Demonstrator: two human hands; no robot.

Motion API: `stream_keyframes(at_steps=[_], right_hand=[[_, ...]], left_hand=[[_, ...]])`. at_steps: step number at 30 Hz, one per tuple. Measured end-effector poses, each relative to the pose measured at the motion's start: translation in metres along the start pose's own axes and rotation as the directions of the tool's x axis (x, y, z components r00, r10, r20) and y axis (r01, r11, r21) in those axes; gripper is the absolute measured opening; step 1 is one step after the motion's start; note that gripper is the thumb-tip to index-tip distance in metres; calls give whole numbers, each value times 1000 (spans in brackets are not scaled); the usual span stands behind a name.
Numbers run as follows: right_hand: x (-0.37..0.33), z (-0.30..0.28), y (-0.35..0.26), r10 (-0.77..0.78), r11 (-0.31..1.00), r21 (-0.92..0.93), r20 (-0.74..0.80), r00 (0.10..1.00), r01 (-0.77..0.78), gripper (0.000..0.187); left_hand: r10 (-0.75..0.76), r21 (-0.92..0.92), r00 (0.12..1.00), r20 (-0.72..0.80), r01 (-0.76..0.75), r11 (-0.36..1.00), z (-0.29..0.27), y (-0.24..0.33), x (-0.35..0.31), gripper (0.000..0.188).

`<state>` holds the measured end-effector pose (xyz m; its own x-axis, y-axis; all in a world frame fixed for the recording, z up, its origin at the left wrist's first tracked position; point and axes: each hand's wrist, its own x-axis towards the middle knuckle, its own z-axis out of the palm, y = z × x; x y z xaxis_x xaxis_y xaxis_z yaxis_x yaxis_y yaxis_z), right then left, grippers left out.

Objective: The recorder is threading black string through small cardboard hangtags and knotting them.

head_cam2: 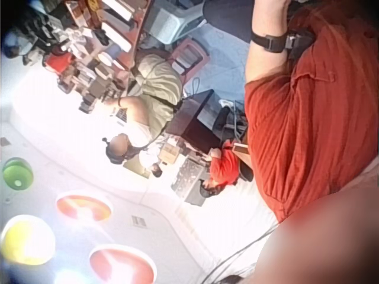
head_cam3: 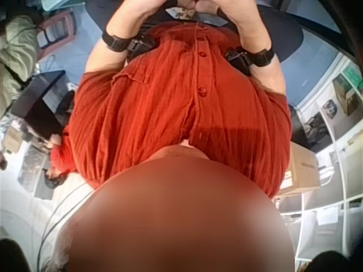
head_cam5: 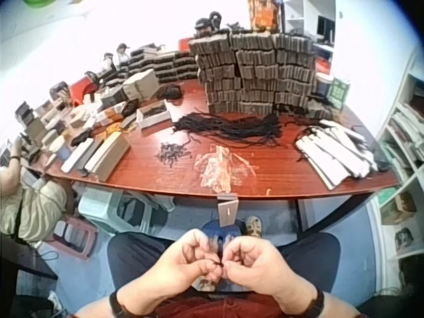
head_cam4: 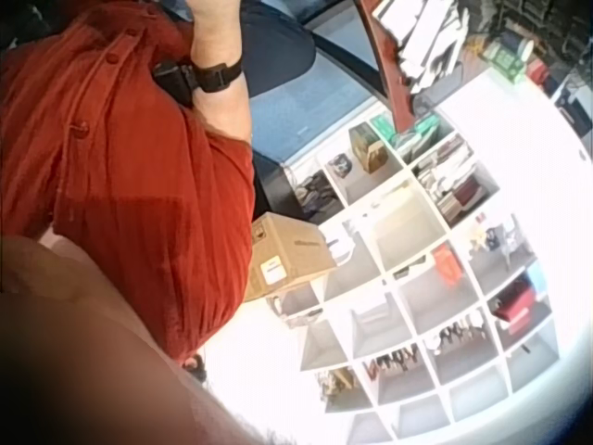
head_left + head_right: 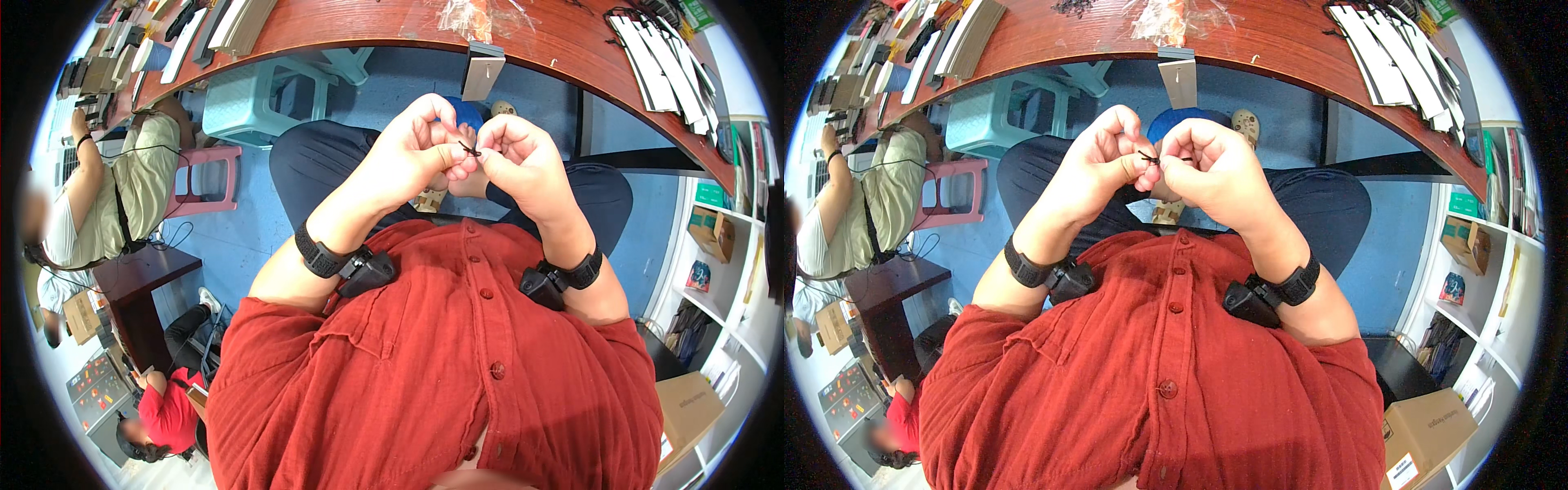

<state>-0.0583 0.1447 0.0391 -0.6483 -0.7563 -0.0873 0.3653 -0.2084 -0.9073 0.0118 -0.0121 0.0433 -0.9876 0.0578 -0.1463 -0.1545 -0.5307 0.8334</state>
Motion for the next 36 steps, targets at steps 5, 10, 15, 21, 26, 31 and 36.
stream_keyframes(at_steps=[5, 10, 15, 21, 26, 31, 36], right_hand=[[0, 1, -2, 26, 998, -55, -21, 999, -28, 7], [-1, -4, -4, 118, 991, -54, -30, 993, -119, 8], [0, -4, 1, 125, 986, -99, -84, 989, -133, 8], [-1, -15, -6, 165, 968, -190, 2, 986, -162, 13], [2, -30, -20, -16, 973, 230, 90, 996, -5, 16], [20, -19, -6, -72, 990, 118, -64, 995, 79, 13], [26, -17, 2, -192, 981, -35, -161, 968, 189, 14]], left_hand=[[-31, 51, 1000, 1, 31, 998, 0, 5, -1, 20], [4, 271, 1000, -23, 2, 963, 4, 13, -5, 22], [305, 812, 949, 76, -237, 533, 8, 14, -6, 26], [310, 776, 950, -26, -177, 606, -4, 3, -4, 7], [61, 438, 990, -130, 2, 899, -26, -22, 13, 4], [-70, 413, 997, -46, 82, 907, -32, -55, 27, 9], [-108, 458, 993, -49, 118, 881, -38, -63, 30, 7]])
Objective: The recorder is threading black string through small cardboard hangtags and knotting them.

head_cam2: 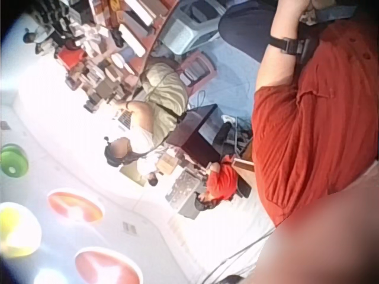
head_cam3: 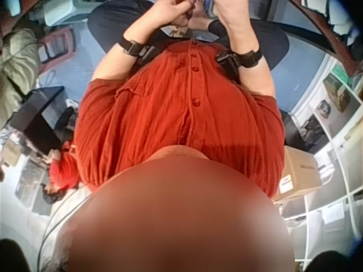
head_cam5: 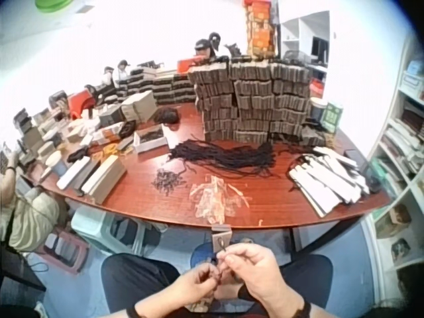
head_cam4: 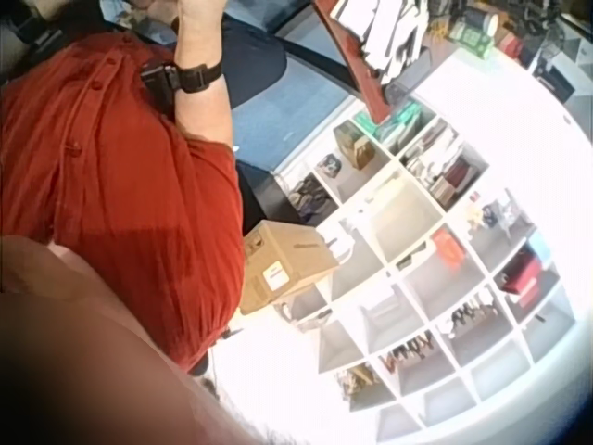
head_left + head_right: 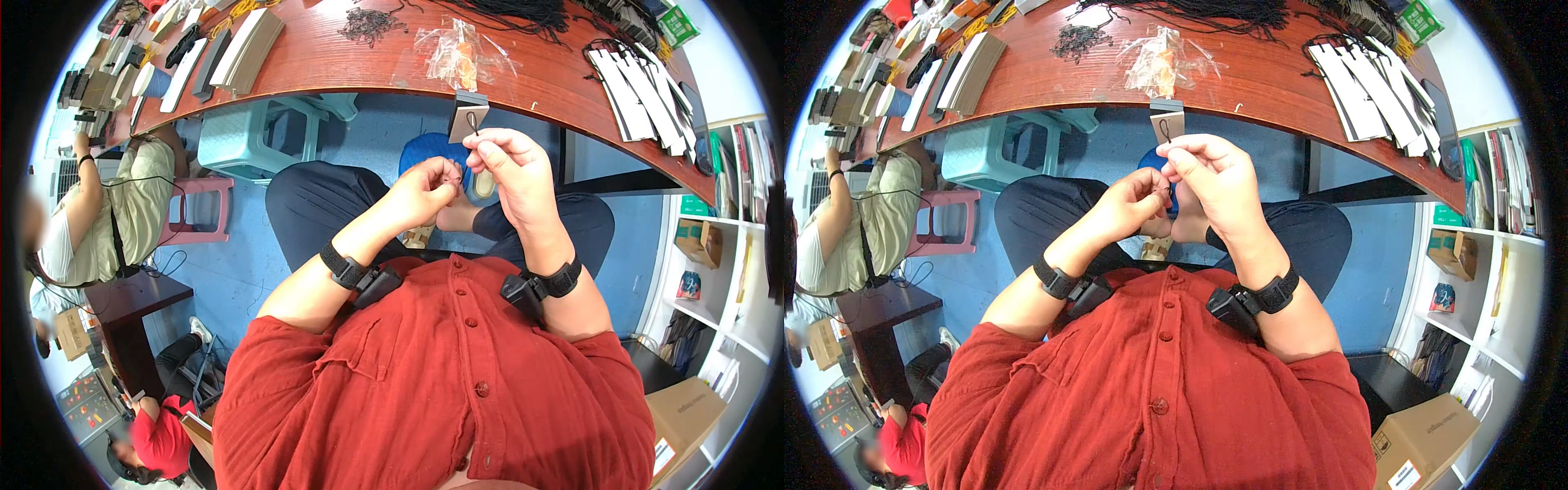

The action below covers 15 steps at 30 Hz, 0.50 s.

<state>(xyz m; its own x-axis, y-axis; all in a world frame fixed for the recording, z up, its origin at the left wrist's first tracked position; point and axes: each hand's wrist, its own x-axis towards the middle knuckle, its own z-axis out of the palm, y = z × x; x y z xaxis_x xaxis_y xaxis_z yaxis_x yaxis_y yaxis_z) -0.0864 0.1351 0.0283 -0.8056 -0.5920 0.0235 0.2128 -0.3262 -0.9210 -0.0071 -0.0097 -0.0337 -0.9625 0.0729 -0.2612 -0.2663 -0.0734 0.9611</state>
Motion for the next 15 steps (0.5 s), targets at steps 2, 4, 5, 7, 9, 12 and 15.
stream_keyframes(at_steps=[2, 4, 5, 7, 9, 12, 15], right_hand=[[2, -3, 3, 22, 1000, 1, -23, 999, -22, 14], [4, -7, 7, 39, 999, 8, -42, 998, -39, 14], [5, -8, 8, 114, 989, 101, -58, 992, -107, 15], [5, -9, 12, 186, 966, 195, -65, 980, -171, 16], [1, -6, 14, 82, 994, -64, -161, 984, -94, 19], [-6, 1, 14, -102, 978, -196, -155, 983, 71, 29], [-6, 6, 11, -54, 969, -245, -156, 986, 14, 39]], left_hand=[[19, -39, 1000, -4, -19, 999, -1, 1, 1, 6], [23, 124, 1000, -15, -21, 992, -2, 5, 1, 7], [67, 268, 998, -5, -63, 961, -3, 8, 1, 9], [261, 518, 963, -61, -193, 833, -2, 18, -2, 13], [526, 732, 835, -162, -256, 632, -2, 32, -3, 27], [670, 703, 696, -260, -339, 625, 3, 51, -4, 44], [715, 727, 676, -181, -397, 560, 8, 63, -1, 50]])
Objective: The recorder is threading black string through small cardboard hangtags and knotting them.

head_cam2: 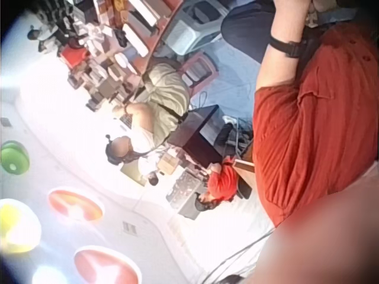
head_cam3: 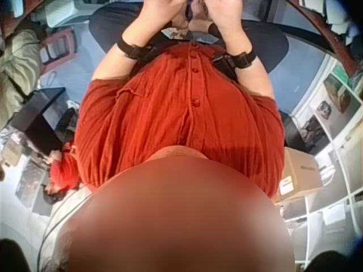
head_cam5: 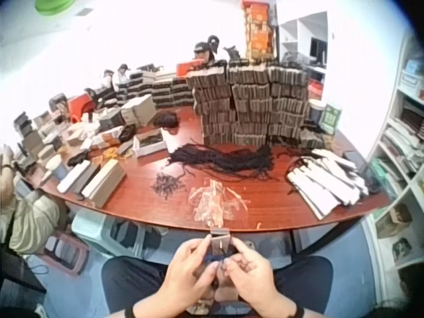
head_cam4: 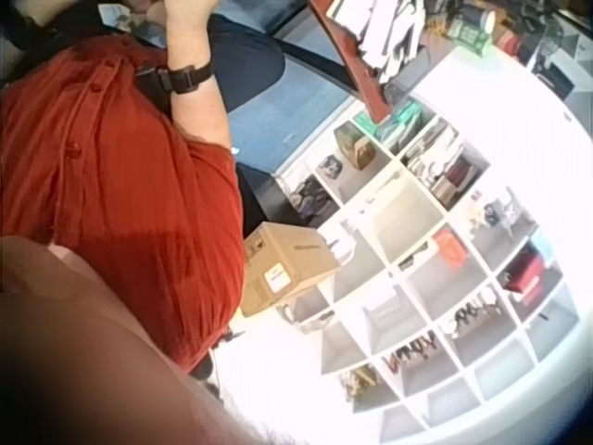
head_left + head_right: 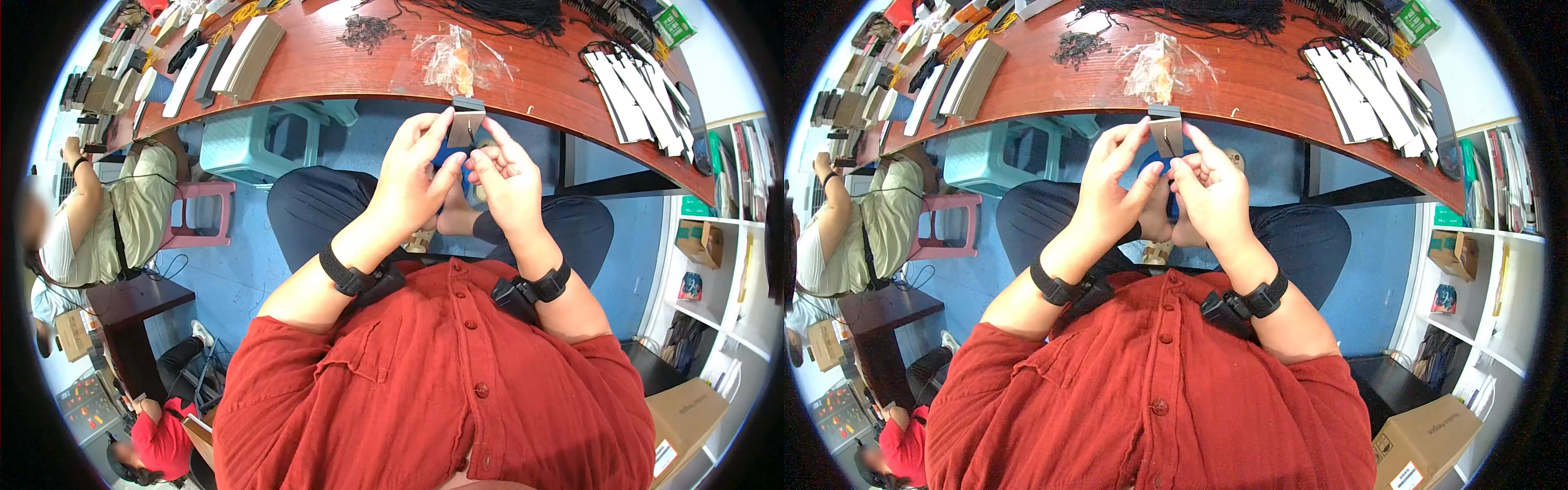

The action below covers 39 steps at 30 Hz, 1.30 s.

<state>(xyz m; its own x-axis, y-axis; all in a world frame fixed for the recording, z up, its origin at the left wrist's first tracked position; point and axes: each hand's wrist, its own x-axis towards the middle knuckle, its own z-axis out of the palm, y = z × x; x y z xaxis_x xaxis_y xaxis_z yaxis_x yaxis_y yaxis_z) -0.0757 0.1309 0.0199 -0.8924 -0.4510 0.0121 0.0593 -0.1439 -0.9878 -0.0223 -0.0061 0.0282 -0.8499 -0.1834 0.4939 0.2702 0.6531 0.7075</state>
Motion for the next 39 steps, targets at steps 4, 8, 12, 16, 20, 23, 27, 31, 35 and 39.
stream_keyframes(at_steps=[4, 8, 12, 16, 20, 23, 27, 31, 35, 39], right_hand=[[-1, -1, -4, 16, 1000, -25, 23, 1000, -16, 45], [-5, -1, -4, 52, 998, -22, 13, 999, -52, 42], [-6, 1, -4, 60, 998, -1, 23, 998, -60, 42], [-5, 1, -7, 69, 997, 14, 22, 997, -70, 40], [-9, -4, -15, 147, 989, 21, 10, 989, -147, 18], [-14, -10, -20, 256, 967, -35, 112, 960, -254, 14], [-16, -15, -22, 247, 967, 10, 194, 950, -253, 23], [-13, -16, -24, 284, 955, 30, 209, 936, -297, 23], [-11, -13, -30, 275, 960, -99, 172, 946, -261, 22], [-13, -14, -40, 188, 965, -207, 127, 974, -159, 22]], left_hand=[[-12, -12, 1000, 6, 12, 1000, 0, 4, -1, 48], [-27, -19, 999, -18, 27, 999, -3, 6, -3, 40], [-13, 0, 997, -74, 13, 1000, -5, 7, 6, 26], [-182, -158, 982, -53, 171, 972, -2, 5, 14, 21], [-206, -220, 979, 5, 202, 954, -1, 1, 15, 18], [-157, -166, 987, 29, 160, 973, -4, -1, 14, 16], [208, -75, 967, 148, -199, 977, -9, 6, 5, 17], [-401, -516, 828, 392, 559, 648, -8, 13, 2, 15], [-528, -613, 734, 427, 664, 428, -3, 5, 18, 19], [-509, -567, 742, 436, 666, 485, -4, 2, 26, 11]])
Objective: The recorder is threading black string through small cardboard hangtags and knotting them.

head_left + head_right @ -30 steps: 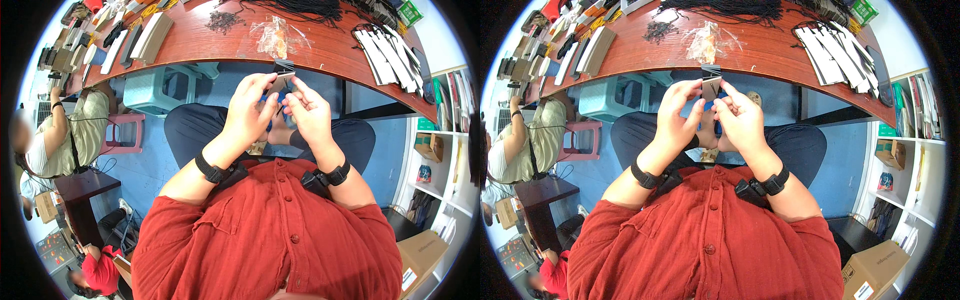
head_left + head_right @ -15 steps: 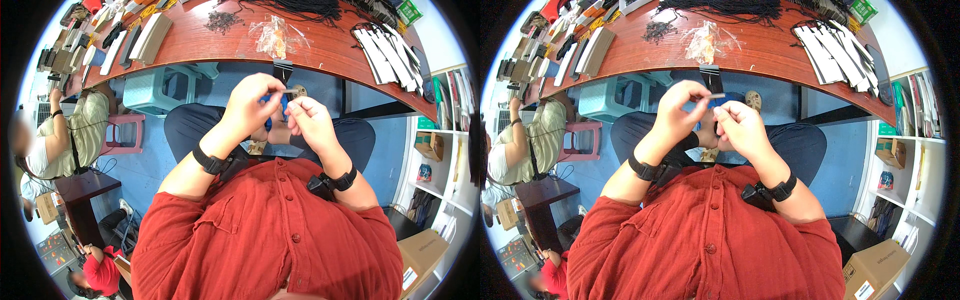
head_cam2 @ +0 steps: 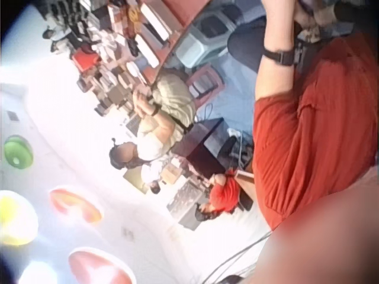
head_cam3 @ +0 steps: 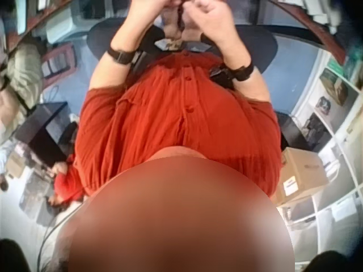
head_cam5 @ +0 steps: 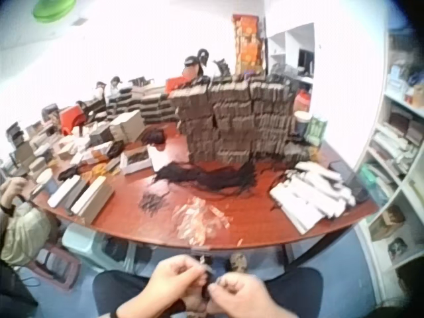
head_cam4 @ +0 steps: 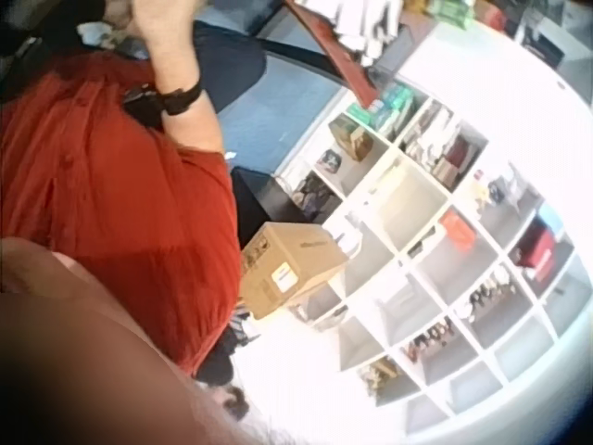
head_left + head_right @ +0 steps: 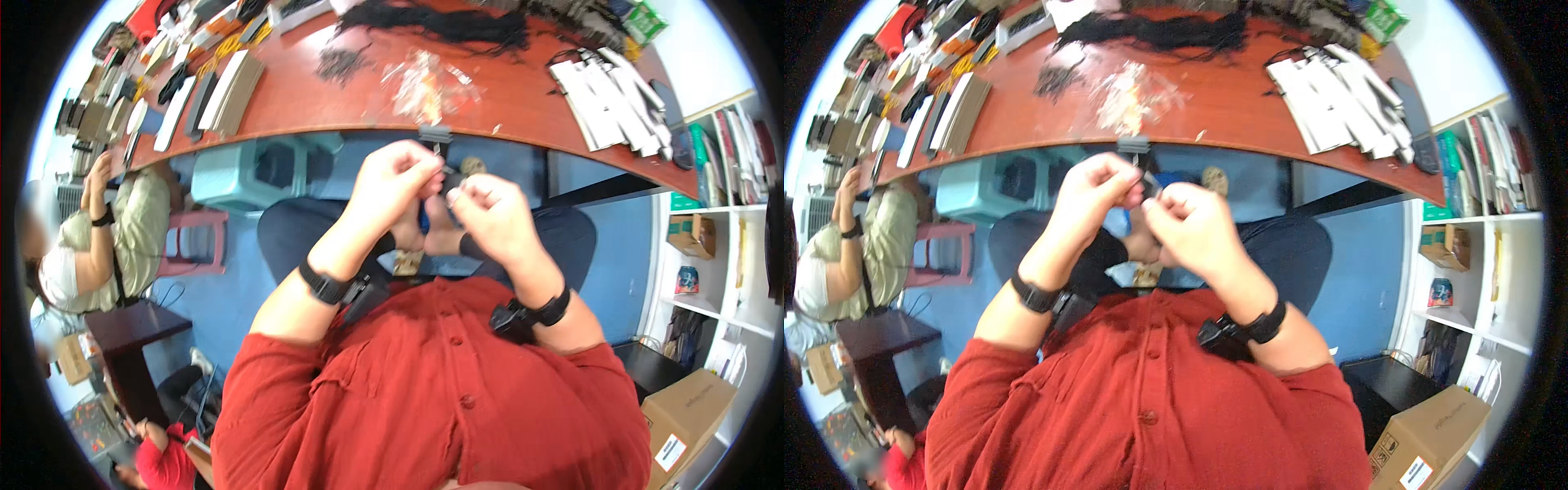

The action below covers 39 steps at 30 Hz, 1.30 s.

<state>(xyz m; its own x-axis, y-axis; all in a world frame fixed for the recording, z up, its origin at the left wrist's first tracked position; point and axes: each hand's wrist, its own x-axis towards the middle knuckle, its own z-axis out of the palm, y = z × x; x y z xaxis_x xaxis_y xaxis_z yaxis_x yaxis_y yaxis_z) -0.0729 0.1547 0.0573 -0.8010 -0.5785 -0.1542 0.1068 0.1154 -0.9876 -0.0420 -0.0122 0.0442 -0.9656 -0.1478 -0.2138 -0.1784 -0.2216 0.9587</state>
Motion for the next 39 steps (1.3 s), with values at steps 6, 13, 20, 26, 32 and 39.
stream_keyframes(at_steps=[6, 13, 20, 26, 32, 39], right_hand=[[3, -5, 2, 93, 996, -17, 35, 995, -92, 20], [1, -2, 15, 214, 977, -29, 163, 963, -212, 19], [-2, 1, 12, 257, 966, -58, 179, 950, -251, 29], [-3, 2, 7, 229, 967, -174, 290, 929, -185, 44], [6, -9, 38, 380, 829, 241, 418, 825, -504, 38], [3, -6, 36, 303, 952, -172, 424, 853, -253, 17]], left_hand=[[199, -156, 954, 225, -167, 974, 2, 8, -17, 14], [354, 561, 882, 310, -470, 681, 6, 0, -37, 21], [361, 677, 838, 408, -543, 496, -1, -9, -40, 30], [398, 802, 800, 449, -557, 214, 4, -10, -46, 18], [434, 709, 880, 195, -432, 557, -2, -20, -45, 10], [-75, 73, 997, -16, 76, 994, -5, -11, -40, 16]])
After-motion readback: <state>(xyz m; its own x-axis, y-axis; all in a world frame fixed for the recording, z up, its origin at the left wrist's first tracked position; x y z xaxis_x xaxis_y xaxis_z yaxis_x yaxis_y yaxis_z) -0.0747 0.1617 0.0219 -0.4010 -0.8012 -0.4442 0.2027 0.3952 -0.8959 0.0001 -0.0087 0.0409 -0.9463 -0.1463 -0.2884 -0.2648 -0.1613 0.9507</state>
